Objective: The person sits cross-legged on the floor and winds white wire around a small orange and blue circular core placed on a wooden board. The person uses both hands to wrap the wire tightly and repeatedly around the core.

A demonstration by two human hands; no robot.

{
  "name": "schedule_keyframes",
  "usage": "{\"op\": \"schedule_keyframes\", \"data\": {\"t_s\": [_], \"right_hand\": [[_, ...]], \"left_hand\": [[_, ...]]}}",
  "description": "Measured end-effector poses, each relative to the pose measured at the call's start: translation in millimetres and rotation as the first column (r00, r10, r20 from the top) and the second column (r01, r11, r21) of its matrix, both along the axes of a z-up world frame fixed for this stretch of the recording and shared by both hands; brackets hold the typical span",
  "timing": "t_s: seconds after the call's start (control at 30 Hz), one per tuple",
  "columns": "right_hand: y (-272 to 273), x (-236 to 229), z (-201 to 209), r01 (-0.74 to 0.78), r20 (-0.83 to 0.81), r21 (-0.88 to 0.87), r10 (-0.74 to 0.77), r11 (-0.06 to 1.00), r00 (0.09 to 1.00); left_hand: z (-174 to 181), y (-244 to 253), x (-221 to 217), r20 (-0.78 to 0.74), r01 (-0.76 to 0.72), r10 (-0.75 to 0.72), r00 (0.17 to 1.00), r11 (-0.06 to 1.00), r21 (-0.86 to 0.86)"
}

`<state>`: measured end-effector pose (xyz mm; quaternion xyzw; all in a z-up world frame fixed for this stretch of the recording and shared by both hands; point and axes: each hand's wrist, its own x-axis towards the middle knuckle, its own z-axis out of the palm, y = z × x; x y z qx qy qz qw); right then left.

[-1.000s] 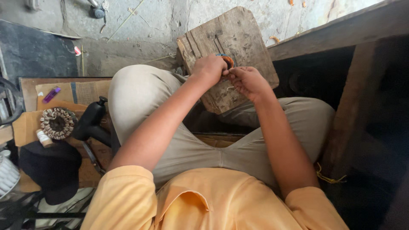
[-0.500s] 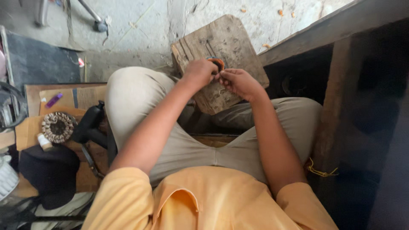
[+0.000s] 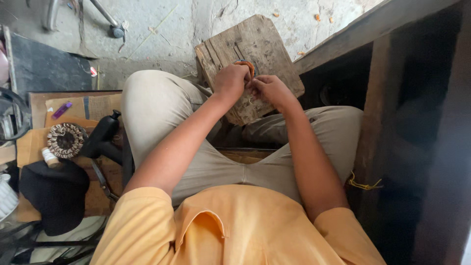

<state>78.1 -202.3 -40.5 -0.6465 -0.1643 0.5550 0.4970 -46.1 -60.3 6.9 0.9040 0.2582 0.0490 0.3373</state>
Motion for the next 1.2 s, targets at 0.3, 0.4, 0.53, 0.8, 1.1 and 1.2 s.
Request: {"op": "schedule_keyframes", "data": {"t_s": [0.3, 0.4, 0.53, 0.8, 1.1, 1.2], "right_hand": [[2, -18, 7, 0.08, 0.68, 0.035, -0.083, 0.996, 0.728], [6, -17, 30, 0.113, 0.934, 0.196, -0.221, 0.974, 0.281], [-6, 1, 79, 0.162, 0.689, 0.319, -0.345, 0.934, 0.637], [-54, 2, 177, 0.041, 0.035, 0.217, -0.05, 0.975, 0.998], [-56, 25, 166, -0.014, -0.022, 0.108, 0.017, 0.994, 1.0], [-54, 44, 131, 0.077, 0.032, 0.073, -0.08, 0.994, 0.996]], "left_hand": [[-8, -8, 12, -0.097, -0.049, 0.057, 0.994, 0.995, 0.086], [-5, -5, 16, -0.061, -0.027, 0.035, 0.998, 0.993, 0.117], [-9, 3, 8, 0.007, 0.022, -0.022, 1.0, 0.999, 0.03], [-10, 16, 26, -0.104, 0.095, -0.092, 0.99, 0.995, 0.018], [3, 24, 35, -0.101, 0.173, -0.169, 0.98, 0.985, 0.028], [4, 27, 40, -0.13, 0.185, -0.189, 0.973, 0.982, -0.04]]}}
